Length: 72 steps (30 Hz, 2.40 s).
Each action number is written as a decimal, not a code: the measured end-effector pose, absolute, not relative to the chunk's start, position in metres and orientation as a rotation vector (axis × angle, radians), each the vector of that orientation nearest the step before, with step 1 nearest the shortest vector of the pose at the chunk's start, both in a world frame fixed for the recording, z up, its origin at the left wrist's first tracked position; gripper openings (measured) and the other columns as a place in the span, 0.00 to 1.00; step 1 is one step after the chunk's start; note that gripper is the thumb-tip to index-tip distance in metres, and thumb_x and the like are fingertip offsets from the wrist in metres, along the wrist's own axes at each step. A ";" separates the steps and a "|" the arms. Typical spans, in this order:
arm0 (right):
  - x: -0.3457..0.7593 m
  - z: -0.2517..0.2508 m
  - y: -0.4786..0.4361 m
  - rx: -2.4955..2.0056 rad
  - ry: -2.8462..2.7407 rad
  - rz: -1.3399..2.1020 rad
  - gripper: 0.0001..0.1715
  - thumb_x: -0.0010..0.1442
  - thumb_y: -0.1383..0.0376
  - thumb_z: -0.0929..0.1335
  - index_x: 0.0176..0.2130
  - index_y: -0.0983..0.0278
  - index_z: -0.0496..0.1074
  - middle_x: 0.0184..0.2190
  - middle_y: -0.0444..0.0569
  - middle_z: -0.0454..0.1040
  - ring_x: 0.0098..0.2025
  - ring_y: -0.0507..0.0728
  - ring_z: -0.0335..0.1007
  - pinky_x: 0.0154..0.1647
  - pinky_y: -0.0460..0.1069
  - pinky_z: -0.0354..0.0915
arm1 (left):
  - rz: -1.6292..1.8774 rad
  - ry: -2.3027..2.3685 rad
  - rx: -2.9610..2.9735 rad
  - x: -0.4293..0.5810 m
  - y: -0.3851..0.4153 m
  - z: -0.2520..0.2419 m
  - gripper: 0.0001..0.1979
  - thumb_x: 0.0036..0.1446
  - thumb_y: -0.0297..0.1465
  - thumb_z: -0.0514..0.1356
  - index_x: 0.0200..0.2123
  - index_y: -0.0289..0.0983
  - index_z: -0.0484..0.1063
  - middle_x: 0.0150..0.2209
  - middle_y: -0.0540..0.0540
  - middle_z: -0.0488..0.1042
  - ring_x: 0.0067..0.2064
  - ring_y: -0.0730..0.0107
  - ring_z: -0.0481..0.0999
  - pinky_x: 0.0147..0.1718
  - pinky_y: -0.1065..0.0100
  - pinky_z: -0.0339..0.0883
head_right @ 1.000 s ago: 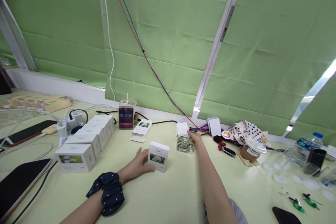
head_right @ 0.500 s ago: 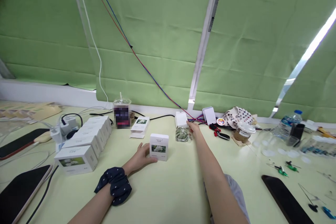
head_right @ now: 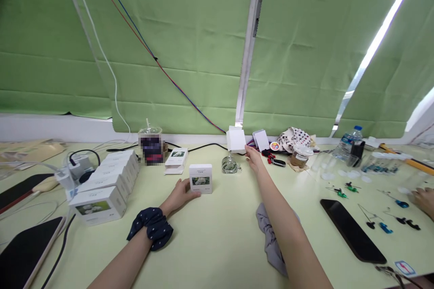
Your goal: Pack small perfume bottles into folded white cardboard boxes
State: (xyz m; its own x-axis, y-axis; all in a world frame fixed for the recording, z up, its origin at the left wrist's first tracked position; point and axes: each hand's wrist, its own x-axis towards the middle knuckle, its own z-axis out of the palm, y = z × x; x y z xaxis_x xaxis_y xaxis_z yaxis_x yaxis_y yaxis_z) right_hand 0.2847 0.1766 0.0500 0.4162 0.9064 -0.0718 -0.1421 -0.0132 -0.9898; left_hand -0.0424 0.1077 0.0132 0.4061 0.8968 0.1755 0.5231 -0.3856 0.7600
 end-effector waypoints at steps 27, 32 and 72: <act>0.233 0.006 0.117 -0.589 -0.938 1.420 0.22 0.41 0.62 0.78 0.37 0.61 0.74 0.34 0.45 0.76 0.31 0.51 0.68 0.35 0.47 0.67 | 1.036 1.217 1.859 -0.044 0.102 0.011 0.31 0.45 0.36 0.63 0.54 0.36 0.59 0.55 0.40 0.70 0.55 0.55 0.70 0.55 0.54 0.62; 0.236 0.005 0.119 -0.557 -0.943 1.450 0.22 0.40 0.62 0.78 0.36 0.61 0.74 0.31 0.43 0.76 0.29 0.50 0.68 0.34 0.46 0.67 | 1.043 1.244 1.907 -0.042 0.101 0.007 0.45 0.44 0.37 0.66 0.61 0.36 0.45 0.56 0.37 0.66 0.57 0.55 0.66 0.57 0.54 0.59; 0.221 0.002 0.103 -0.571 -1.482 1.733 0.19 0.45 0.64 0.76 0.37 0.64 0.69 0.39 0.46 0.72 0.36 0.54 0.73 0.42 0.53 0.69 | 1.165 1.105 2.097 0.009 0.045 0.004 0.32 0.63 0.41 0.48 0.65 0.37 0.38 0.58 0.35 0.62 0.56 0.57 0.67 0.54 0.53 0.62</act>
